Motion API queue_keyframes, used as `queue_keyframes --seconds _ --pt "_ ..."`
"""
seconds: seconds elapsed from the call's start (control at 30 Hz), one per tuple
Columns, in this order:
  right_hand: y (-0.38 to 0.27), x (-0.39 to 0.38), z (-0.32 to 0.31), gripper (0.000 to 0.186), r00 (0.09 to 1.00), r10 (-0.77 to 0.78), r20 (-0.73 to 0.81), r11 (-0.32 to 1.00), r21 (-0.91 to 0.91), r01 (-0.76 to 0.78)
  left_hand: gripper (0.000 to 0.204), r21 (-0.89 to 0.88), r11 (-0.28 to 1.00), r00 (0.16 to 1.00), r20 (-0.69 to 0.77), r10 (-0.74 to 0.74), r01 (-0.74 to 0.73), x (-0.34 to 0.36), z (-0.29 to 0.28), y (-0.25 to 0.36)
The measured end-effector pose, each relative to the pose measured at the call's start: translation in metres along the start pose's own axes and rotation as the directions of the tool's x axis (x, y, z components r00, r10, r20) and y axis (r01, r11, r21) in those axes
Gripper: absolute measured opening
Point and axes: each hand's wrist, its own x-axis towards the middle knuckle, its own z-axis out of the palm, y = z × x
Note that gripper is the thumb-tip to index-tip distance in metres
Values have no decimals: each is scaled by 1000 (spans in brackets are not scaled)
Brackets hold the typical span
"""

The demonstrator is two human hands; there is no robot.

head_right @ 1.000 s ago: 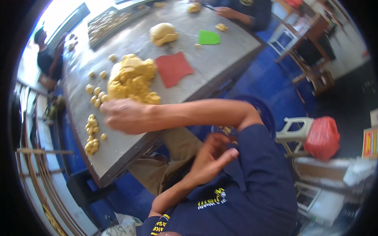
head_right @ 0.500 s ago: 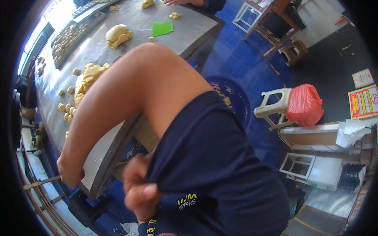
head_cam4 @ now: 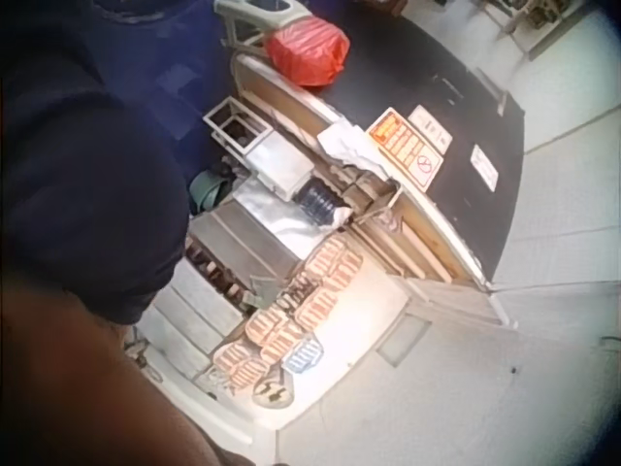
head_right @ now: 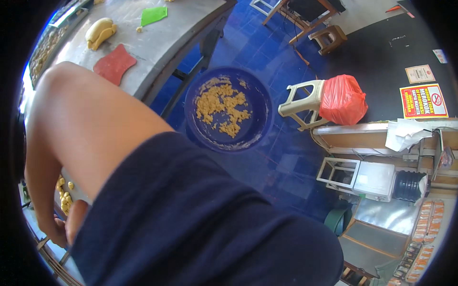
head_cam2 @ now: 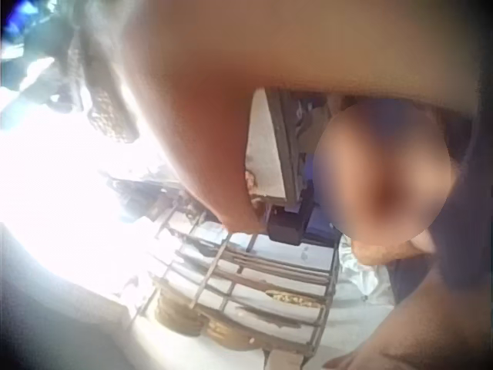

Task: The person divides a large mass of dough into smaller portions by hand, rolls them into balls on a metal table, and places them onto a tray.

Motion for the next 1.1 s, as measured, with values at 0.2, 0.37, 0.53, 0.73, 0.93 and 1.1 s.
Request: queue_keyframes --seconds 0.2,0.37,0.53,0.73,0.93,1.1 --pt "-9 8 4 15 997 37 -61 999 37 -35 36 24 1000 1000 -17 -5 5 -8 -1 -7" --pt "-8 30 11 15 996 19 -83 999 48 -15 36 43 999 999 -39 20 -18 -10 -4 -7" --pt "-6 30 7 14 996 24 -82 998 53 -20 35 55 998 999 -43 29 -26 -12 -3 -7" --pt "-3 21 5 14 996 50 -77 998 45 -47 34 71 997 999 -37 32 -29 -6 0 -16" --pt "3 33 -2 14 995 35 -97 999 37 -32 33 117 991 994 -87 68 -57 -7 -6 -10" --pt "9 22 6 13 991 66 -120 997 52 -60 33 119 992 996 -77 46 -37 -1 -6 -18"
